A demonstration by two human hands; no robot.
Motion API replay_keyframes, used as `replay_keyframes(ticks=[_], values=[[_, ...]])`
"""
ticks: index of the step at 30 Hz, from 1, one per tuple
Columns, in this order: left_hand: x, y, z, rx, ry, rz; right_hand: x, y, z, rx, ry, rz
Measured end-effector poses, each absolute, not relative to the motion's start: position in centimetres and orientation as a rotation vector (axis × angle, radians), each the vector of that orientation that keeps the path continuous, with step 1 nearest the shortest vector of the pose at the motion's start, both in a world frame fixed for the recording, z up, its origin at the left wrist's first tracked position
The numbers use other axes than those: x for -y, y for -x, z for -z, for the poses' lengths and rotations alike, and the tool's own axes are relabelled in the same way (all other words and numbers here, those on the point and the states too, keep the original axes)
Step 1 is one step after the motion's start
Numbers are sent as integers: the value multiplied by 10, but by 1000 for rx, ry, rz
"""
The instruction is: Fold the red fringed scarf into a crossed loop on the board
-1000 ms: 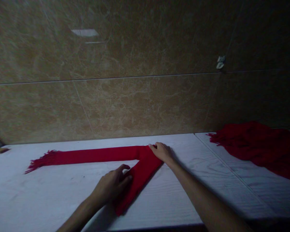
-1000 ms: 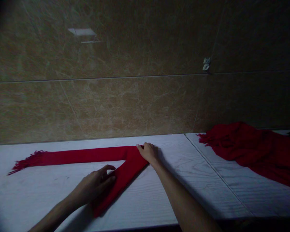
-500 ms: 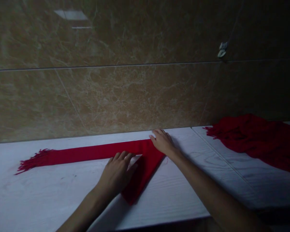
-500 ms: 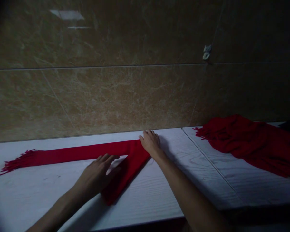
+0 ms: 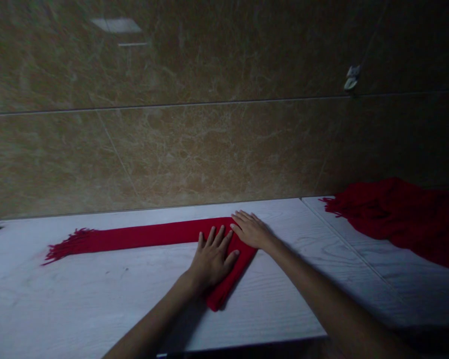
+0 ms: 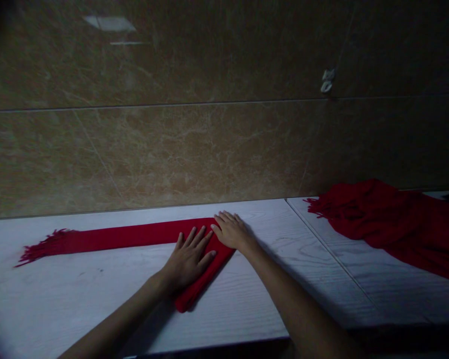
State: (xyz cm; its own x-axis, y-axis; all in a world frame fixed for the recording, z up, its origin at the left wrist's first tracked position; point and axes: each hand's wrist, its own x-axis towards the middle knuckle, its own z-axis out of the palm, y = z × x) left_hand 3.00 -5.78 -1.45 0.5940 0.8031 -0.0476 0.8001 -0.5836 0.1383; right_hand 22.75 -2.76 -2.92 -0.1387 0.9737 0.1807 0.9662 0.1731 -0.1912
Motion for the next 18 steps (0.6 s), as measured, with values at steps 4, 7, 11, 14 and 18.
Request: replay_keyframes(ticks=[4, 7, 11, 14, 18], values=[[58, -57, 13, -1277, -2656, -86, 30, -256, 31, 2209, 1918, -42], [61, -83, 6, -1192, -2609, -108, 34, -284, 30, 2218, 1968, -44], [47, -84, -13, -1076, -2565, -184, 39, -315, 25, 2205, 2036, -39], [9, -39, -19, -1304, -2552, -232, 37, -328, 20, 2170, 2083, -33], [-56, 64, 3, -1726, -2506, -208, 34, -332, 21, 2103, 2040, 3]])
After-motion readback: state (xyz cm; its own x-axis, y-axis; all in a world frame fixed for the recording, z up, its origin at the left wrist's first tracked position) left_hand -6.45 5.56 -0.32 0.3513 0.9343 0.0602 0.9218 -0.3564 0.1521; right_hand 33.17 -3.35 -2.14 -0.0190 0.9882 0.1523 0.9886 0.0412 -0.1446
